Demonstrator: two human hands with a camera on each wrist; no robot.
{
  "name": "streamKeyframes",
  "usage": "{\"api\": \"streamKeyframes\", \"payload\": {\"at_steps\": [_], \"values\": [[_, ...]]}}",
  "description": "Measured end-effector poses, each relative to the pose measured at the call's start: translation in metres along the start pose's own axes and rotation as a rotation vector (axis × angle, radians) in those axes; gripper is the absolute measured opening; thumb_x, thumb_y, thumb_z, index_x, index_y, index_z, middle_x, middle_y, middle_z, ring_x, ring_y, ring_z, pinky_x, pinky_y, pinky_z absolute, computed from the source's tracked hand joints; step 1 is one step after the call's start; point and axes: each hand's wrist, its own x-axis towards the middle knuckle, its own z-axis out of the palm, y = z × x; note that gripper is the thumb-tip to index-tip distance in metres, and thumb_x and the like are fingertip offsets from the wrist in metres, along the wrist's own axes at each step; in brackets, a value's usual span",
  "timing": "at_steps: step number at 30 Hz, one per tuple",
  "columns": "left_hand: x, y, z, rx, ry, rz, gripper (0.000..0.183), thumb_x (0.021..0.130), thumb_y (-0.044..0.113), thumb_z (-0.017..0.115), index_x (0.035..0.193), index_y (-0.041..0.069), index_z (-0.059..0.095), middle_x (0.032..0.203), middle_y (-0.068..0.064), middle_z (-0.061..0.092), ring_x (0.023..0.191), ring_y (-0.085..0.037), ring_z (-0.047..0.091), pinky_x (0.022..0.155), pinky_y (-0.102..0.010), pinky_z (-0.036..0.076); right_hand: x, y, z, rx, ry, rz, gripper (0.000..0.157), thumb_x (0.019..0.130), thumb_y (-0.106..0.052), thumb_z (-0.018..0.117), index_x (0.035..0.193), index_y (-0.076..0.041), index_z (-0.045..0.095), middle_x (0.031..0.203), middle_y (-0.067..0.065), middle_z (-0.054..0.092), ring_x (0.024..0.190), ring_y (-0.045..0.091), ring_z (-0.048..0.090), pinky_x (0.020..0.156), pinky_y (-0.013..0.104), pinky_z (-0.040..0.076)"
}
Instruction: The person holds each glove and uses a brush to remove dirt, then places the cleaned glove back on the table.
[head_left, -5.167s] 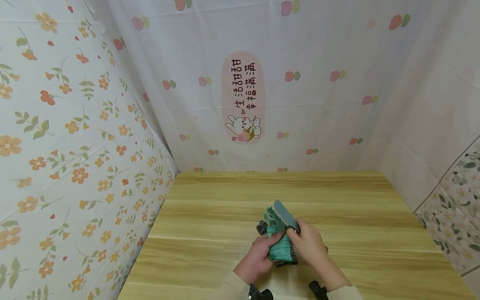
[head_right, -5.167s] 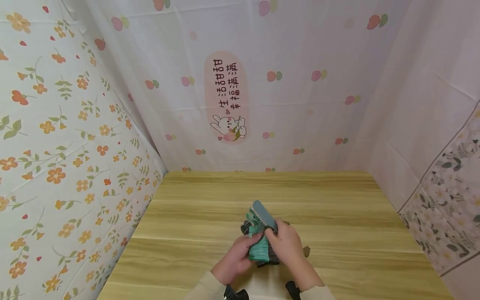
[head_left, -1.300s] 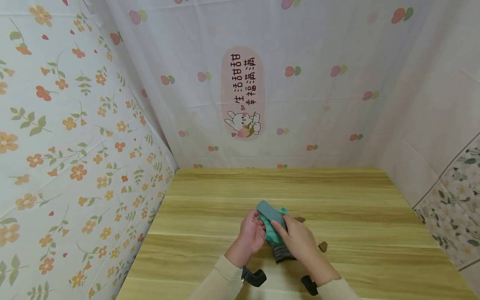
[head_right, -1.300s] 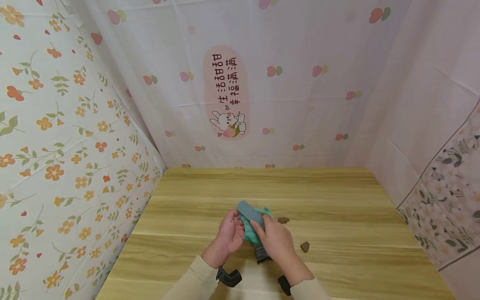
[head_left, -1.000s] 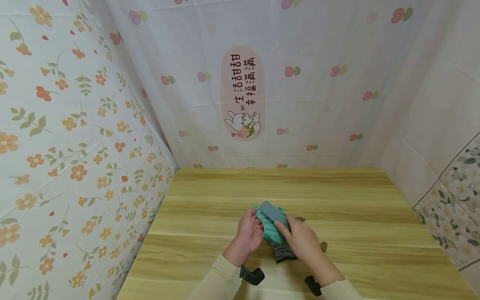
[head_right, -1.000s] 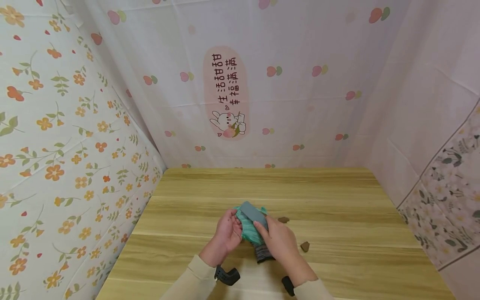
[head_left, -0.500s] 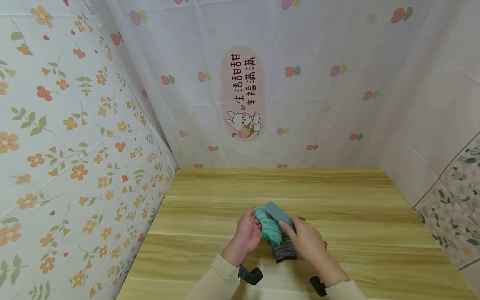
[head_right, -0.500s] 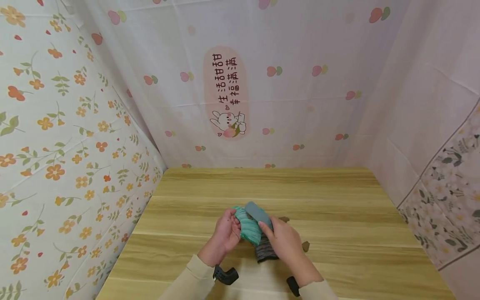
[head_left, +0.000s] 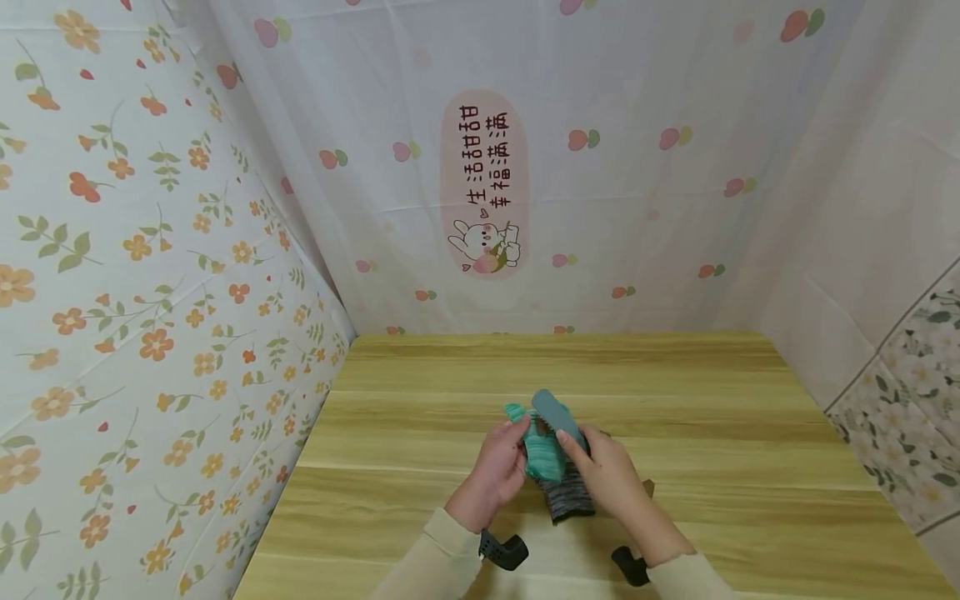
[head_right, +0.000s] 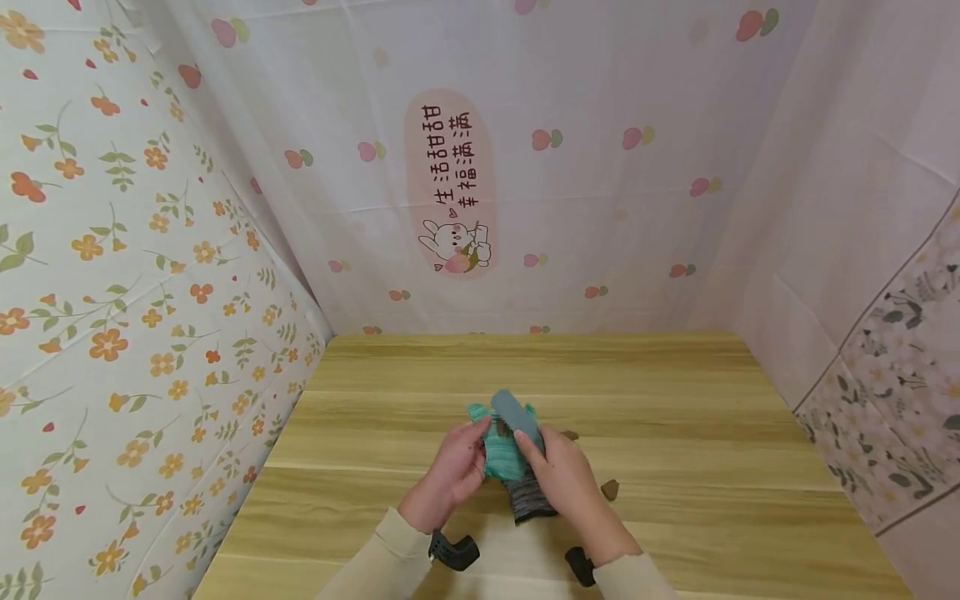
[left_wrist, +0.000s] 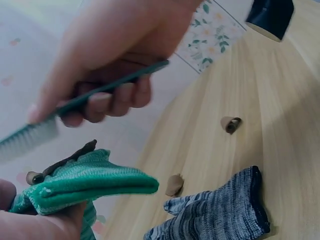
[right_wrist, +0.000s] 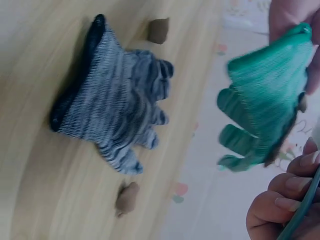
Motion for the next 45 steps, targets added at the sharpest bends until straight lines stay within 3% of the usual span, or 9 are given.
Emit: {"api": "streamKeyframes", "payload": {"at_steps": [6,12,15,18,24,33,38,45], "values": [[-0.001,-0.001,0.002,0.030,-0.006,0.003,0.023,0.110,0.021,0.043,0.101,0.006,0.058,0.091,0.006,0.065,0.085,0.001,0.062,0.074,-0.016,0.053,0.002,-0.013,0.002,0.042,0.022,-0.021,0.064,0.103,-0.058,0.046,0.128,-0.002,0.061,0.118,0.015,0.070,0.102,0.026,0.068,0.082,0.043,0.056],[0.001,-0.004,0.003,0.034,-0.047,-0.001,0.033,0.108,0.014,0.041,0.130,-0.007,0.052,0.110,0.004,0.065,0.103,0.000,0.062,0.088,-0.017,0.053,0.003,-0.016,0.010,-0.065,0.026,-0.080,0.057,0.104,-0.051,0.049,0.124,0.001,0.062,0.114,0.019,0.070,0.092,0.025,0.067,0.074,0.041,0.055],[-0.001,-0.004,0.004,0.024,-0.053,-0.015,0.036,0.107,0.012,0.038,0.136,-0.008,0.046,0.113,0.003,0.065,0.103,0.000,0.063,0.088,-0.016,0.053,0.003,-0.014,0.011,-0.110,0.021,-0.077,0.051,0.105,-0.048,0.051,0.120,0.000,0.063,0.108,0.016,0.071,0.085,0.020,0.065,0.070,0.039,0.053],[-0.002,-0.003,0.004,0.022,-0.033,-0.022,0.034,0.108,0.012,0.038,0.135,-0.007,0.045,0.107,0.004,0.063,0.094,0.002,0.061,0.082,-0.013,0.051,0.003,-0.013,0.011,-0.146,0.019,-0.072,0.045,0.104,-0.045,0.053,0.114,-0.003,0.064,0.099,0.012,0.070,0.079,0.017,0.062,0.067,0.037,0.051],[-0.001,-0.003,0.001,0.029,0.003,-0.017,0.031,0.110,0.015,0.038,0.130,-0.005,0.049,0.097,0.006,0.062,0.082,0.003,0.057,0.073,-0.013,0.050,0.002,-0.009,0.008,-0.189,0.001,-0.059,0.045,0.103,-0.047,0.054,0.115,-0.004,0.065,0.096,0.009,0.070,0.077,0.017,0.061,0.064,0.036,0.049],[-0.002,0.000,-0.004,0.007,0.016,-0.009,0.023,0.111,0.020,0.040,0.113,0.001,0.051,0.094,0.004,0.062,0.086,-0.002,0.061,0.076,-0.017,0.053,-0.001,0.002,0.004,-0.200,-0.002,-0.031,0.048,0.104,-0.051,0.050,0.112,-0.005,0.065,0.095,0.008,0.070,0.081,0.019,0.063,0.069,0.040,0.052],[-0.002,0.002,-0.005,-0.009,0.008,-0.014,0.019,0.111,0.020,0.040,0.103,0.006,0.051,0.088,0.004,0.061,0.081,-0.002,0.061,0.072,-0.018,0.052,-0.002,0.006,0.000,-0.182,-0.015,-0.008,0.051,0.104,-0.052,0.049,0.117,-0.005,0.064,0.096,0.008,0.070,0.083,0.019,0.064,0.069,0.040,0.052],[-0.004,0.003,-0.006,-0.008,0.029,-0.030,0.016,0.110,0.021,0.042,0.105,0.007,0.046,0.086,0.004,0.056,0.077,-0.002,0.056,0.069,-0.016,0.049,-0.003,0.009,0.000,-0.179,-0.018,-0.007,0.055,0.104,-0.054,0.048,0.121,-0.004,0.063,0.097,0.008,0.070,0.085,0.020,0.066,0.070,0.040,0.052]]}}
